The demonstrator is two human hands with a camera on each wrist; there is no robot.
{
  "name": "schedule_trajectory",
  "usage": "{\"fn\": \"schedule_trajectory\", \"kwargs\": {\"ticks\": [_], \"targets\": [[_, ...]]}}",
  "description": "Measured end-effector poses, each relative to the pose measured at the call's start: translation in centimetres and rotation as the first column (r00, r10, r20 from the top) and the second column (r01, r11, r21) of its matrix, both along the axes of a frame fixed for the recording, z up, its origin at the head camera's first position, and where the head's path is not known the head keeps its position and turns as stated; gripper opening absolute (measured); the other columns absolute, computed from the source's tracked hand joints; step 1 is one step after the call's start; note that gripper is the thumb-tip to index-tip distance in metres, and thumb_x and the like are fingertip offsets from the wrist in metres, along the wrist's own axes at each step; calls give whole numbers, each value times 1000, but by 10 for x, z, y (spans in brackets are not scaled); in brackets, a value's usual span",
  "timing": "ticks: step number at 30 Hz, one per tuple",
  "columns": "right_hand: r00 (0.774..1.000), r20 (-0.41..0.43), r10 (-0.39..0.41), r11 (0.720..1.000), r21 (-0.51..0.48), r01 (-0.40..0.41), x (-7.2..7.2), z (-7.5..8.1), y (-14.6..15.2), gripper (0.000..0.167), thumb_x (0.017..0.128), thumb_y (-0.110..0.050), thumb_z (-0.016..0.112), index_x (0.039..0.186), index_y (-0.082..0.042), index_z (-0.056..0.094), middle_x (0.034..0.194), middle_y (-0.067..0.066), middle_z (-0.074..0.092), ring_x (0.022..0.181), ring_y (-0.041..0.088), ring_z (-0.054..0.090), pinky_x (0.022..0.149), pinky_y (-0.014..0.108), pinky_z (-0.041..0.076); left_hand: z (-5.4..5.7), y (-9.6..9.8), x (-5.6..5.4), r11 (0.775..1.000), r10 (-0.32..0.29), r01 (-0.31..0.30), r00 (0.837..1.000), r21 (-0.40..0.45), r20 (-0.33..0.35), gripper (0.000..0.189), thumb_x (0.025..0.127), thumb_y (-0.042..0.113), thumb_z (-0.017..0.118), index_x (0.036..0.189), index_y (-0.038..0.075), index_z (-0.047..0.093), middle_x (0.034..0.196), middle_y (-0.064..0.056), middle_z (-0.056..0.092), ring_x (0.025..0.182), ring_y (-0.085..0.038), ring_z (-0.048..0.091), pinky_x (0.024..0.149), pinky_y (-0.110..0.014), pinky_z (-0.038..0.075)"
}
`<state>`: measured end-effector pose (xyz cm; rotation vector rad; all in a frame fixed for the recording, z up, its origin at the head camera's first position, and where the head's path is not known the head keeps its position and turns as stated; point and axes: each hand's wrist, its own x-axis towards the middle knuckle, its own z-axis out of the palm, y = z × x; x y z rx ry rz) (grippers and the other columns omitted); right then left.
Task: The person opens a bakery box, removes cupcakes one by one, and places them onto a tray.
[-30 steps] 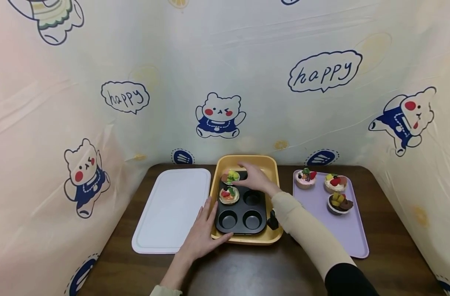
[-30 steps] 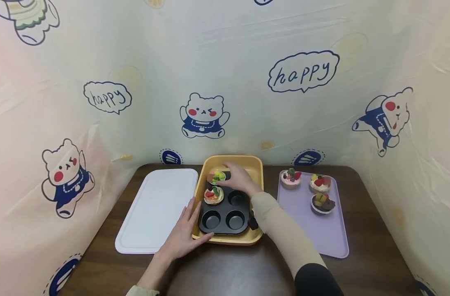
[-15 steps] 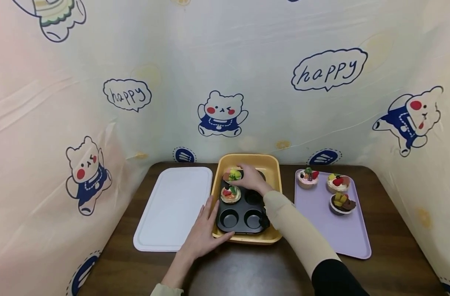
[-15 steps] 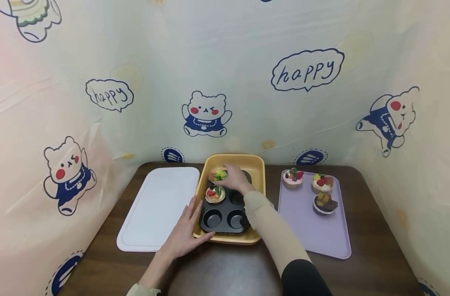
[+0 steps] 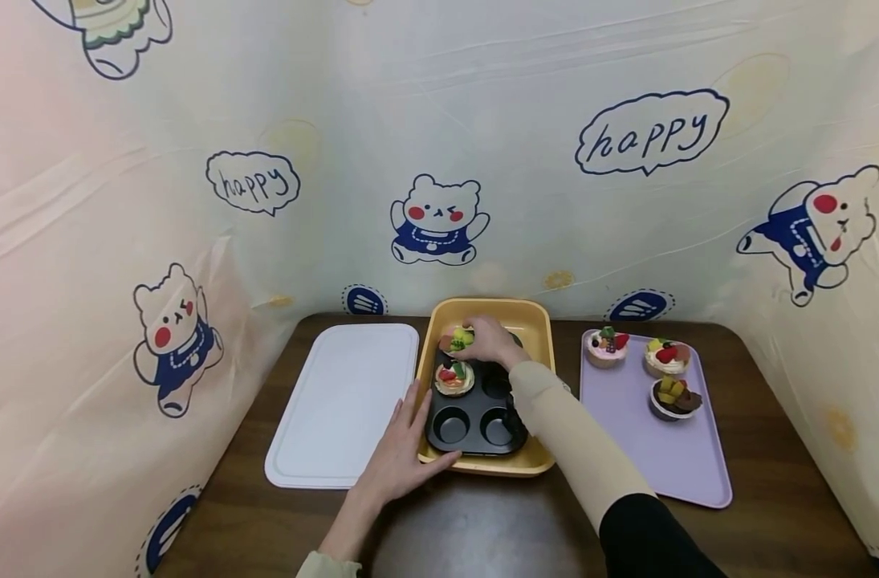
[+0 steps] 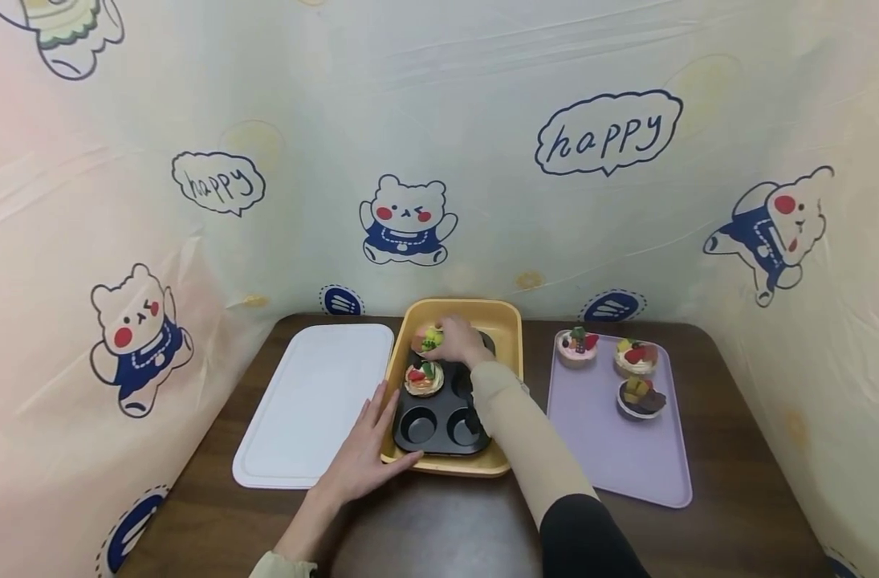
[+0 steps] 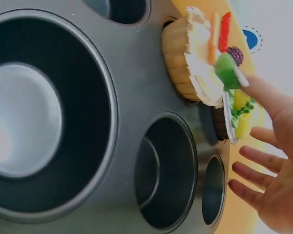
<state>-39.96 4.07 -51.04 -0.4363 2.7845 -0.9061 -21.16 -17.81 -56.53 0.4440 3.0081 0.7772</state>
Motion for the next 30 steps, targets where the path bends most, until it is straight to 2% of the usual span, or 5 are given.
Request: {"fn": "schedule_trajectory", "kwargs": {"ticks": [3,10,15,23,30], "targets": [[999,13,31,999,18,-31,-2,0,3,68,92,-29,90,148,-2,64,146,18,67,128,32,62,118,51,54,0,0,1,1000,0,0,1000,6,2,120,87,88,65,177,20,23,189,-6,2,171,-44,22,135,-64,32],[997,22,78,997,-1,-78,-7,-4,8,73,92,-25,90,153,1,60,153,21,64,138,35,61,124,52,50,1,0,1,1000,6,-6,1000,-5,-4,120,88,88,64,177,20,24,189,-6,3,171,-44,23,134,-64,34],[995,-12,101,994,42,-100,-9,-8,7,65,92,-23,89,148,0,64,148,19,68,135,36,62,124,52,49,0,0,0,1000,4,-4,1000,-7,-2,120,88,88,64,177,19,24,189,-6,4,171,-44,23,134,-64,34],[996,-12,89,996,17,-89,-13,-18,3,62,92,-21,91,145,-3,65,138,16,71,124,32,63,118,50,52,-2,0,0,1000,3,-3,1000,2,1,119,88,89,63,177,19,25,189,-7,4,172,-41,22,136,-62,31],[998,24,57,998,-1,-57,-14,-20,-1,67,94,-22,89,153,-3,61,150,18,66,139,35,59,126,52,47,-2,-1,-1,1000,-2,2,1000,5,-18,120,88,89,64,177,19,24,189,-4,3,171,-39,24,137,-61,29]]}}
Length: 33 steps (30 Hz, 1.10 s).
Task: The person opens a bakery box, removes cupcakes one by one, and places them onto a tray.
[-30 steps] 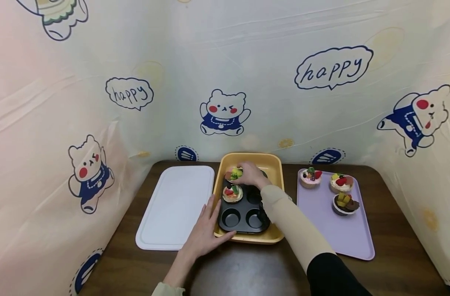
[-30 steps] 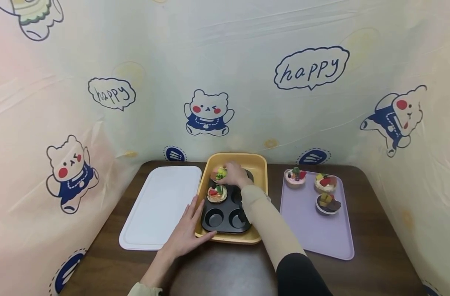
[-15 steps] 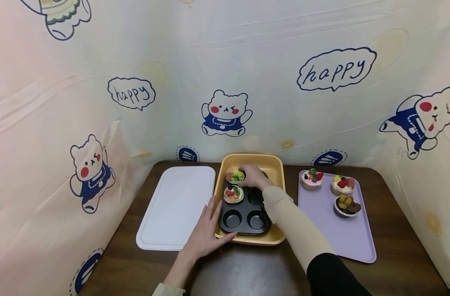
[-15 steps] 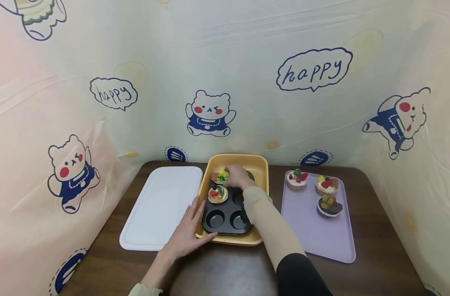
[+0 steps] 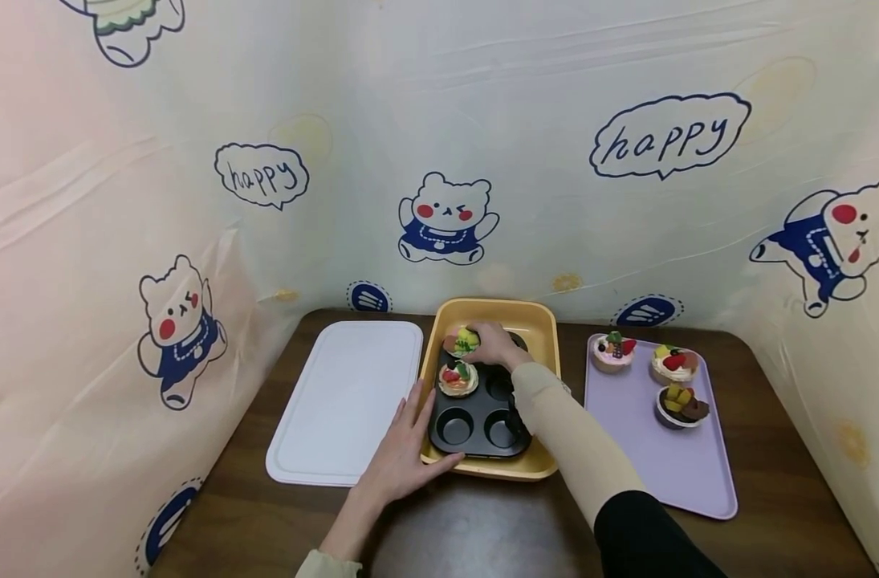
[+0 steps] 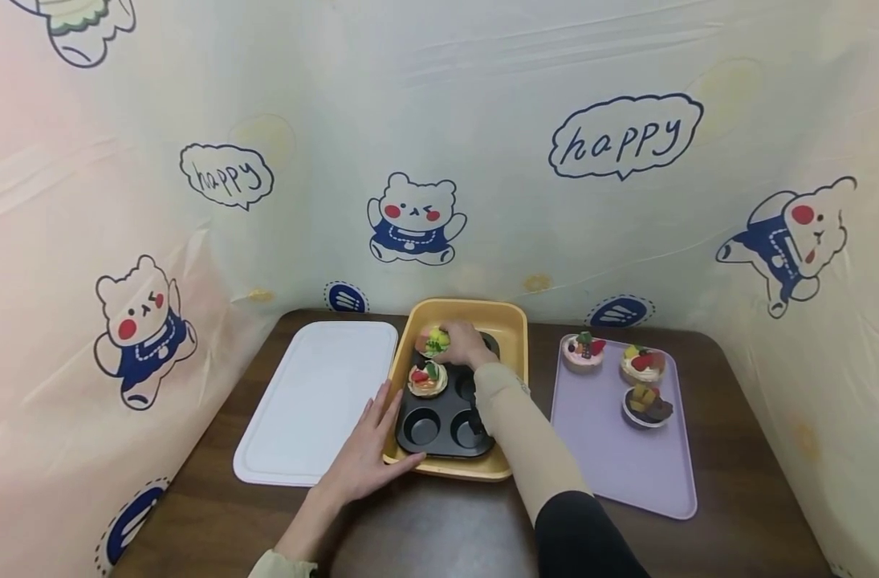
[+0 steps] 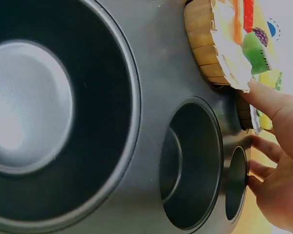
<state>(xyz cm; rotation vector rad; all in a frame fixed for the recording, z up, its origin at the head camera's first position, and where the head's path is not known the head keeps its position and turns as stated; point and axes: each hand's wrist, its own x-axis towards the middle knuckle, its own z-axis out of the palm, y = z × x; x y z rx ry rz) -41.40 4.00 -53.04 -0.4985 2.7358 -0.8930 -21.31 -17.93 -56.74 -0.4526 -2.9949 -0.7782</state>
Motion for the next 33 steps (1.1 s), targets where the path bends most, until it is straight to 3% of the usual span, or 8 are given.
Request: {"fn": "schedule_trajectory", "kwargs": {"ticks": [6,11,19,33], "targets": [[997,29,-78,992,-97,80,6,-4,-1,64,93,-19,89,149,-2,63,146,20,67,132,36,61,121,52,51,-1,1,0,1000,-8,8,1000,-4,4,121,88,88,64,177,18,22,189,-4,2,172,-38,23,138,-60,27],[992,67,-109,983,-139,117,6,-9,0,69,93,-20,90,152,-2,60,154,20,63,138,36,60,125,53,49,-1,1,1,1000,-15,15,1000,-1,5,120,89,87,64,177,18,22,189,-5,1,172,-37,22,139,-59,25],[998,51,-41,988,-145,48,3,-6,3,65,90,-19,92,147,-3,65,147,18,68,128,33,64,120,53,53,1,-1,0,1000,-21,21,1000,9,-8,120,88,86,65,177,17,23,189,-6,1,173,-37,21,139,-60,24],[998,55,-2,978,-207,13,4,-5,5,64,90,-17,91,146,1,64,146,21,68,128,34,65,117,51,54,-1,-3,-1,999,-27,27,999,18,-23,121,89,85,67,178,18,19,189,-4,-2,174,-33,17,140,-56,22]]}}
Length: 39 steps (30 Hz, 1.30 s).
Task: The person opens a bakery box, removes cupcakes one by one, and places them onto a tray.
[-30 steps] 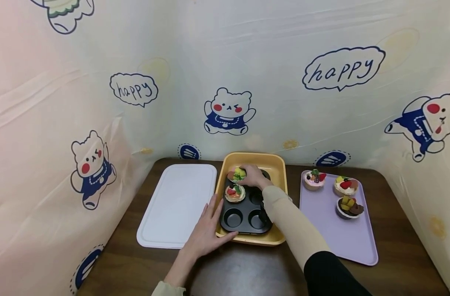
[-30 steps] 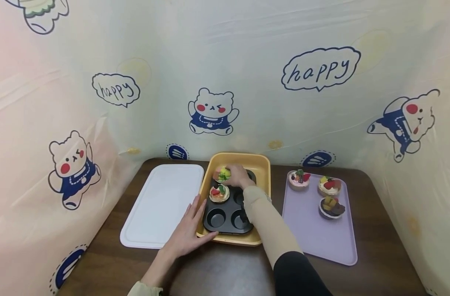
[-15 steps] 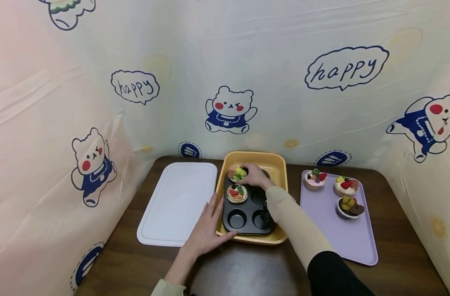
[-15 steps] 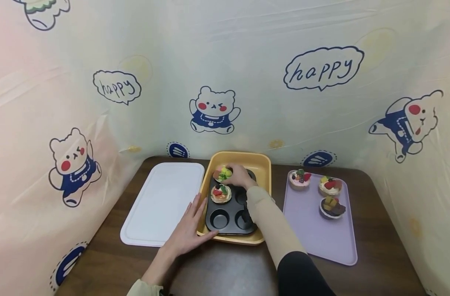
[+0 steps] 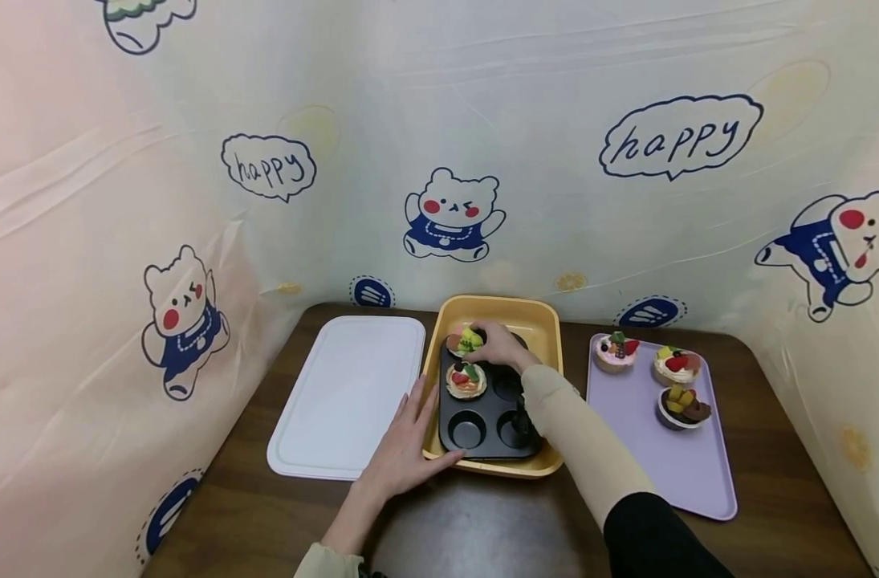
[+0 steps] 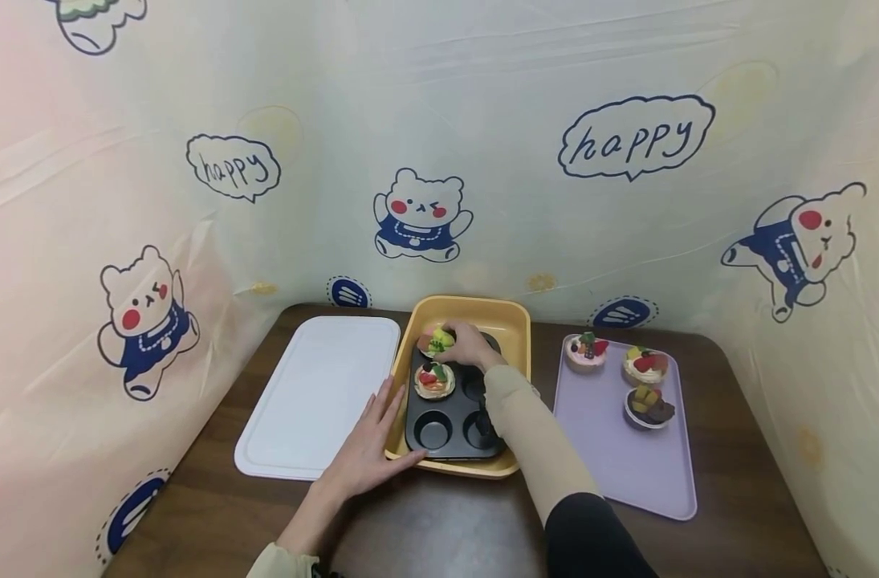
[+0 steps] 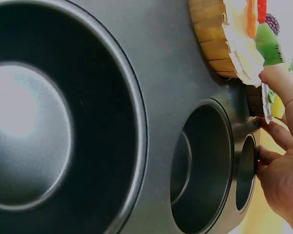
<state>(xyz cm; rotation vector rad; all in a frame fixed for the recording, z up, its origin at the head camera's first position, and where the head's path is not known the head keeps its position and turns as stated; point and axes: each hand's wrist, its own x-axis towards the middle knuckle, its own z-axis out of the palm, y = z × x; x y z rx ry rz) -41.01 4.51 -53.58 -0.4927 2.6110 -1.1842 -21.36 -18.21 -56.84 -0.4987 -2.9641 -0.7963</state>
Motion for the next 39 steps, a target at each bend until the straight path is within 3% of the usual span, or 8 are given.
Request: {"fn": "schedule_trajectory", "kwargs": {"ticks": [7,21,29,39], "targets": [[999,-7,-46,993,-112,44,-3,6,2,70,92,-15,89,152,0,56,154,23,62,141,40,60,127,55,47,-1,1,-1,1000,14,-14,1000,-21,0,121,88,87,65,177,18,22,189,-5,1,173,-36,20,139,-57,24],[991,-46,-126,989,-83,122,7,9,31,72,93,-21,88,152,2,55,153,26,61,139,42,59,123,58,48,-1,0,0,999,11,-11,1000,-42,9,119,89,86,64,178,20,20,189,-5,-2,173,-37,18,139,-58,24],[985,-45,-167,960,-233,152,8,18,37,70,94,-11,85,153,-1,48,155,28,56,131,44,62,112,57,54,1,1,1,1000,19,-18,1000,-23,14,121,87,87,65,177,19,22,189,-3,0,173,-38,19,139,-59,24],[985,-75,-153,965,-228,133,12,24,42,73,93,-12,86,153,0,47,154,30,54,128,43,62,108,53,56,3,2,2,999,27,-26,999,-29,29,121,87,87,65,177,19,22,189,-3,-2,173,-38,19,138,-60,26]]}}
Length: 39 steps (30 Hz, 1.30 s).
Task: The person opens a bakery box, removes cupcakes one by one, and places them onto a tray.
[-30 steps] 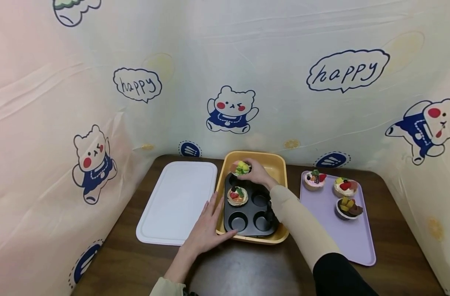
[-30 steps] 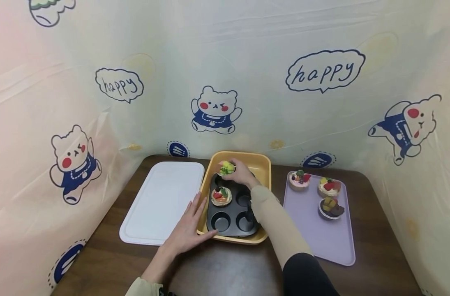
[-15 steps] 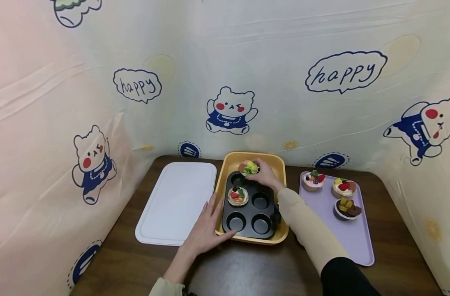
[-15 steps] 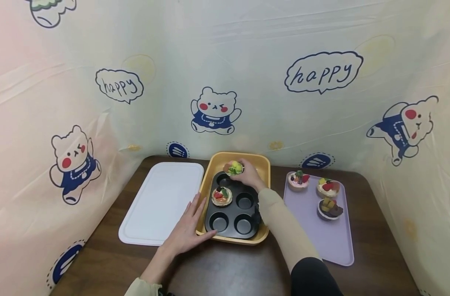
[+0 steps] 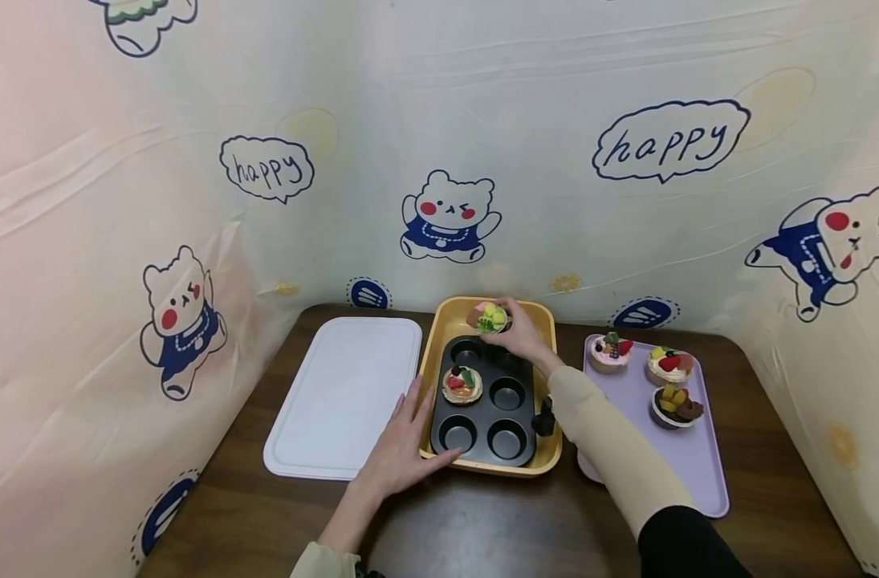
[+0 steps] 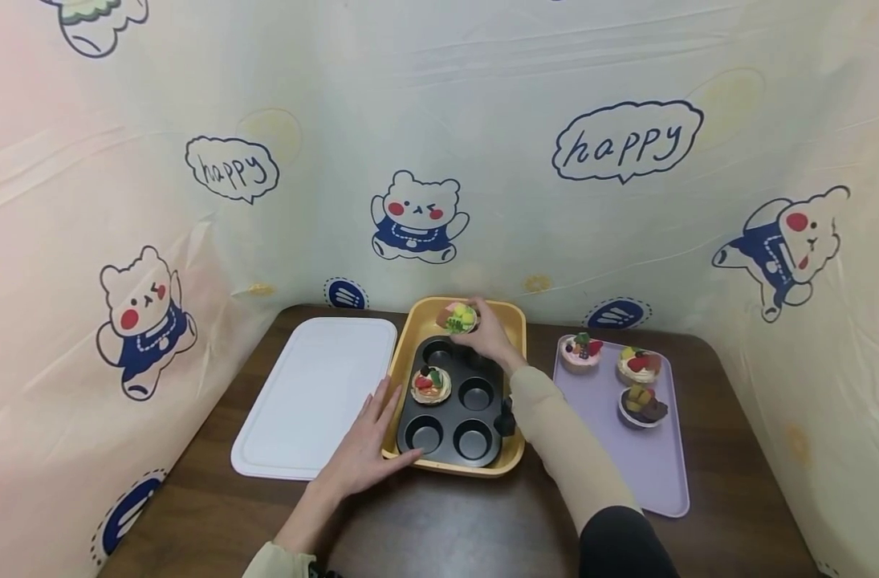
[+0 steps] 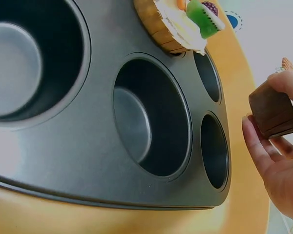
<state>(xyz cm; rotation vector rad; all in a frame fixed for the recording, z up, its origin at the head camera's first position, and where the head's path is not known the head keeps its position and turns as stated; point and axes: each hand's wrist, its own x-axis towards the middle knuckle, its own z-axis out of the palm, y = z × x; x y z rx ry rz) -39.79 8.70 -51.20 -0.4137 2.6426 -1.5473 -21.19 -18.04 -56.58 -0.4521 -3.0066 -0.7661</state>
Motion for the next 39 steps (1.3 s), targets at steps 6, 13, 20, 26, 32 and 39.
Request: {"fn": "schedule_trajectory", "kwargs": {"ticks": [6,13,20,26,32,39], "targets": [[1000,-29,3,1000,12,-2,-1,-6,6,70,89,-15,88,147,-3,52,146,26,59,123,39,64,103,47,57,0,2,-1,1000,5,-5,1000,5,0,120,87,84,69,177,20,22,189,-3,0,173,-40,19,137,-62,27],[999,43,11,1000,-27,-10,13,2,12,70,91,-5,86,151,-1,49,148,27,56,130,40,58,110,50,53,0,2,-2,1000,6,-6,1000,2,12,119,87,81,71,178,22,21,189,-3,-1,173,-39,19,138,-60,26],[999,39,8,999,-39,-7,27,13,26,72,90,-5,86,152,3,48,146,30,55,128,42,59,106,50,54,2,1,-1,1000,2,-2,1000,22,2,118,88,81,71,177,19,24,189,-4,0,172,-41,20,137,-62,28],[999,23,-23,1000,-11,24,36,18,38,74,89,-6,87,152,2,49,145,29,56,126,46,62,103,51,56,2,0,1,1000,-1,1,1000,21,-10,119,87,84,69,176,17,27,189,-7,3,171,-44,23,135,-63,32],[999,18,-30,999,-39,30,46,21,50,71,89,-4,87,149,3,51,141,30,59,122,42,63,93,35,54,1,2,1,1000,16,-16,1000,15,20,119,87,86,67,177,21,24,189,-1,-2,171,-45,20,133,-67,32],[996,63,-67,997,-43,69,62,28,63,74,92,-7,87,153,2,47,143,32,59,111,33,62,81,25,51,0,3,0,1000,14,-14,1000,13,11,120,87,87,65,177,20,24,189,-3,-1,172,-44,18,134,-65,30]]}}
